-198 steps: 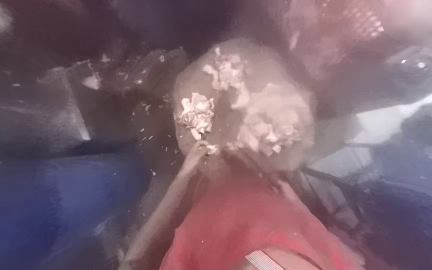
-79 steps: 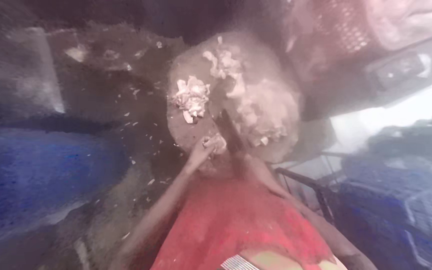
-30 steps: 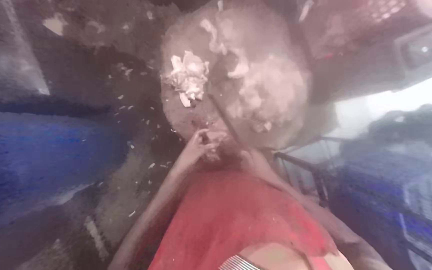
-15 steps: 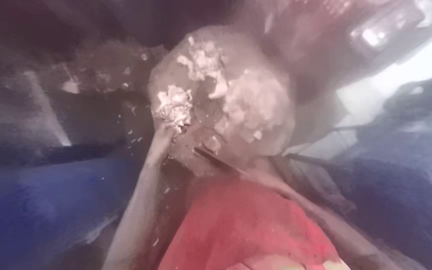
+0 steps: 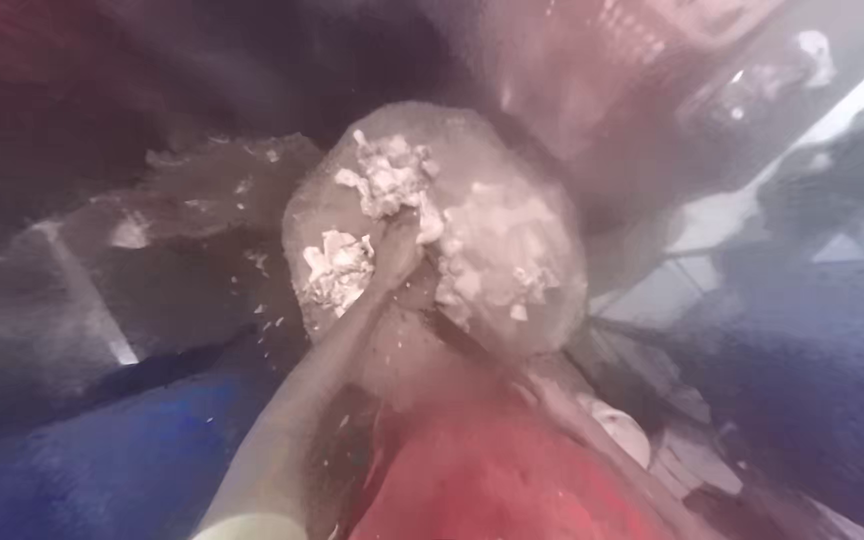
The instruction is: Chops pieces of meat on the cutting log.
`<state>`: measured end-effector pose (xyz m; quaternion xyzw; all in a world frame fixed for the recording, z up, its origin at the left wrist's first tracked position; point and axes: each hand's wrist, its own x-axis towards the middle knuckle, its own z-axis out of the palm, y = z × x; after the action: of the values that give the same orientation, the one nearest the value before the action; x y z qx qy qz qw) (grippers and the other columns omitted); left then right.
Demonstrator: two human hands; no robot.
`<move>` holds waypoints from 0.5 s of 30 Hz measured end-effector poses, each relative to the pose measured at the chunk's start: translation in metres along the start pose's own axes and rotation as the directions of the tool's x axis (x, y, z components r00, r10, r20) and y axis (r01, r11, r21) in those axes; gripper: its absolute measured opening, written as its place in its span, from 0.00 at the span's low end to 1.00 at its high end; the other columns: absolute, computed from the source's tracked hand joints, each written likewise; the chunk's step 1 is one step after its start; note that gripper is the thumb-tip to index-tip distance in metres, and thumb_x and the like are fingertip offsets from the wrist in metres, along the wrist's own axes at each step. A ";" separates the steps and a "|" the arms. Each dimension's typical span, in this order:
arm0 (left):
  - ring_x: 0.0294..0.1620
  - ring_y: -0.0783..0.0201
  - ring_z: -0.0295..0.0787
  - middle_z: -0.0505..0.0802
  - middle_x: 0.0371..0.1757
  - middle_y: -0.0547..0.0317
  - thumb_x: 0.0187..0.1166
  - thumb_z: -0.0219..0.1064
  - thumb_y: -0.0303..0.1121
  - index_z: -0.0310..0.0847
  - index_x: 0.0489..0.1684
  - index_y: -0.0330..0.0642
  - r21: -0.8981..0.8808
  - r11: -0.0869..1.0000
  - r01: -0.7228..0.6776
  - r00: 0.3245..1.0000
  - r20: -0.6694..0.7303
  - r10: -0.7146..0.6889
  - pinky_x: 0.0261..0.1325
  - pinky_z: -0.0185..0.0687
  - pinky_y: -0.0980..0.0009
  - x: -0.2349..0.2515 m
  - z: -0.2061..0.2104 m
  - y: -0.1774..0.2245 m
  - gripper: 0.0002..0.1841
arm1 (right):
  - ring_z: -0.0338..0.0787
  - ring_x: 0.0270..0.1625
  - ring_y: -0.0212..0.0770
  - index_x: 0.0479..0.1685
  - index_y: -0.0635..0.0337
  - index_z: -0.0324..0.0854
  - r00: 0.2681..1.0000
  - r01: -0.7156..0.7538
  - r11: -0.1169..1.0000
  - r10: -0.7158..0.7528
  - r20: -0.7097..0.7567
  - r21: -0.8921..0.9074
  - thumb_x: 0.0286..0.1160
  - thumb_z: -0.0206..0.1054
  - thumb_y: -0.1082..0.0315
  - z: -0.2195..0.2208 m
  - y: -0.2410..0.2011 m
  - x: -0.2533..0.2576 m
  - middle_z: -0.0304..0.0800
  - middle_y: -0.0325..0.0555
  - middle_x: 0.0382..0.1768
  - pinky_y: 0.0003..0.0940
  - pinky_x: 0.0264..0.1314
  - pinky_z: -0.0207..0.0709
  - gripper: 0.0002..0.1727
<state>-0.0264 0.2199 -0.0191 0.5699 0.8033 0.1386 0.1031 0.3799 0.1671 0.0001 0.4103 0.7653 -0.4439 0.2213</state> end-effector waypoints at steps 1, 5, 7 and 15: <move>0.68 0.38 0.85 0.88 0.68 0.40 0.85 0.62 0.42 0.81 0.71 0.44 -0.155 0.986 0.063 0.992 0.119 -0.045 0.67 0.78 0.31 0.002 0.010 -0.009 0.21 | 0.94 0.55 0.55 0.72 0.49 0.78 1.000 0.008 0.999 -0.008 0.000 -0.038 0.88 0.50 0.39 0.000 -0.002 -0.002 0.94 0.52 0.51 0.62 0.59 0.84 0.29; 0.39 0.64 0.86 0.90 0.44 0.57 0.88 0.57 0.38 0.80 0.69 0.51 -0.847 0.342 0.407 0.912 0.358 -0.201 0.44 0.85 0.64 -0.021 -0.052 0.006 0.16 | 0.94 0.57 0.56 0.74 0.49 0.77 0.995 -0.099 0.994 0.098 -0.021 -0.038 0.89 0.54 0.44 0.005 -0.003 0.001 0.93 0.53 0.56 0.62 0.61 0.84 0.27; 0.28 0.66 0.82 0.86 0.30 0.61 0.89 0.45 0.35 0.80 0.47 0.46 -0.902 -0.156 0.402 0.879 0.428 -0.211 0.34 0.83 0.69 -0.061 -0.080 0.015 0.15 | 0.94 0.57 0.56 0.75 0.51 0.78 0.993 -0.117 0.993 0.117 -0.029 0.003 0.89 0.52 0.42 0.010 0.002 0.004 0.94 0.55 0.54 0.62 0.63 0.84 0.29; 0.23 0.69 0.78 0.85 0.34 0.61 0.93 0.51 0.44 0.77 0.63 0.39 -0.610 -0.009 0.792 0.556 0.728 -0.402 0.27 0.79 0.72 -0.266 0.008 0.005 0.18 | 0.92 0.46 0.43 0.70 0.62 0.77 0.999 0.038 0.967 -0.043 0.014 0.254 0.91 0.49 0.41 -0.025 -0.041 0.012 0.92 0.51 0.46 0.48 0.56 0.86 0.32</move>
<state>0.0675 -0.0286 -0.0226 0.0034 0.7020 0.3992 0.5898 0.3401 0.1827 0.0250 0.4153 0.7084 -0.5462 0.1652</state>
